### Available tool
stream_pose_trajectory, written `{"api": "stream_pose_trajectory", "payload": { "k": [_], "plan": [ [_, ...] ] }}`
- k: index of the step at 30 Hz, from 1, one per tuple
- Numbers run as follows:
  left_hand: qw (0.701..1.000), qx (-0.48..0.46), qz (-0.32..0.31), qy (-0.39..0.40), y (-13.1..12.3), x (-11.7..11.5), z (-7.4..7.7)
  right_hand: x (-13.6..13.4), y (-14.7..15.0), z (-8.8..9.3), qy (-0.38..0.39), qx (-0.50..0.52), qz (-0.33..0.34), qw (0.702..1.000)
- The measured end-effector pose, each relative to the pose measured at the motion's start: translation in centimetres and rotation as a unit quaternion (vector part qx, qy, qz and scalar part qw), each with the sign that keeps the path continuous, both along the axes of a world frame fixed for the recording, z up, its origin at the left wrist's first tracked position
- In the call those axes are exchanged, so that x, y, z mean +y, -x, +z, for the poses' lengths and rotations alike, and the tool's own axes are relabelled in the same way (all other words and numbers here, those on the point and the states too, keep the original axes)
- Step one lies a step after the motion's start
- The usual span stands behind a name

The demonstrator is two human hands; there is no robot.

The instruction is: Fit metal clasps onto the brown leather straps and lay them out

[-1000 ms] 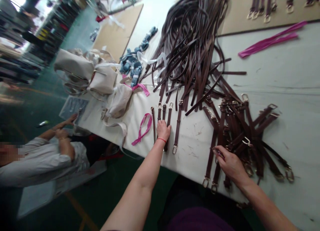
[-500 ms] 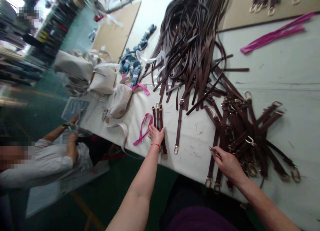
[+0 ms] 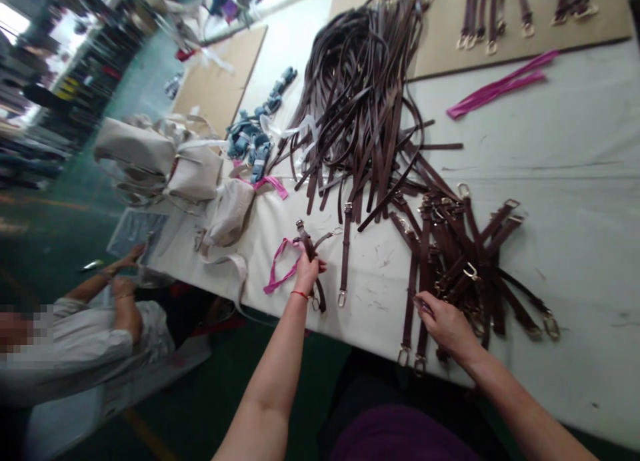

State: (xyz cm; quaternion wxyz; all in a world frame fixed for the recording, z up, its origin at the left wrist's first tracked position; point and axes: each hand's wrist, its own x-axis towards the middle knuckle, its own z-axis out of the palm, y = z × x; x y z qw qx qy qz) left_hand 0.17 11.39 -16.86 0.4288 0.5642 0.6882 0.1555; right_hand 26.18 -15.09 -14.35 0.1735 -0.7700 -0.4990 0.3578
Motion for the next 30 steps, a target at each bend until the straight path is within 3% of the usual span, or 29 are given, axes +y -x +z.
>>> {"api": "stream_pose_trajectory", "payload": {
  "k": [5,9,12,15,18,22,25,28,30],
  "plan": [
    [0.997,0.049,-0.067,0.008,-5.7,-2.7,-1.3,-1.4,-0.2,0.6,-0.009,-0.008,-0.002,1.000],
    [0.994,0.078,-0.069,0.018,-7.0,-3.0,-0.6,-2.9,-0.5,1.1,-0.015,-0.015,-0.018,1.000],
    [0.997,0.050,-0.063,0.017,-5.8,-2.5,2.0,-4.4,-1.0,1.3,-0.032,-0.006,-0.033,0.999],
    [0.999,-0.008,-0.048,0.014,-3.9,-2.4,5.7,-5.7,-1.8,1.3,-0.048,0.005,-0.045,0.998],
    [0.991,-0.129,-0.019,0.025,-2.6,-3.2,9.6,-6.7,-2.9,1.4,-0.053,0.011,-0.055,0.997],
    [0.956,-0.289,0.005,0.048,-2.9,-5.2,14.2,-7.6,-4.5,1.6,-0.063,0.007,-0.058,0.996],
    [0.911,-0.402,0.027,0.093,-4.5,-6.9,16.9,-8.2,-5.6,2.1,-0.070,0.004,-0.057,0.996],
    [0.857,-0.496,0.045,0.136,-6.3,-8.5,18.7,-8.9,-6.6,2.7,-0.084,0.017,-0.075,0.993],
    [0.849,-0.508,0.047,0.142,-7.6,-9.6,19.3,-9.4,-7.3,3.3,-0.100,0.040,-0.085,0.991]
  ]
}}
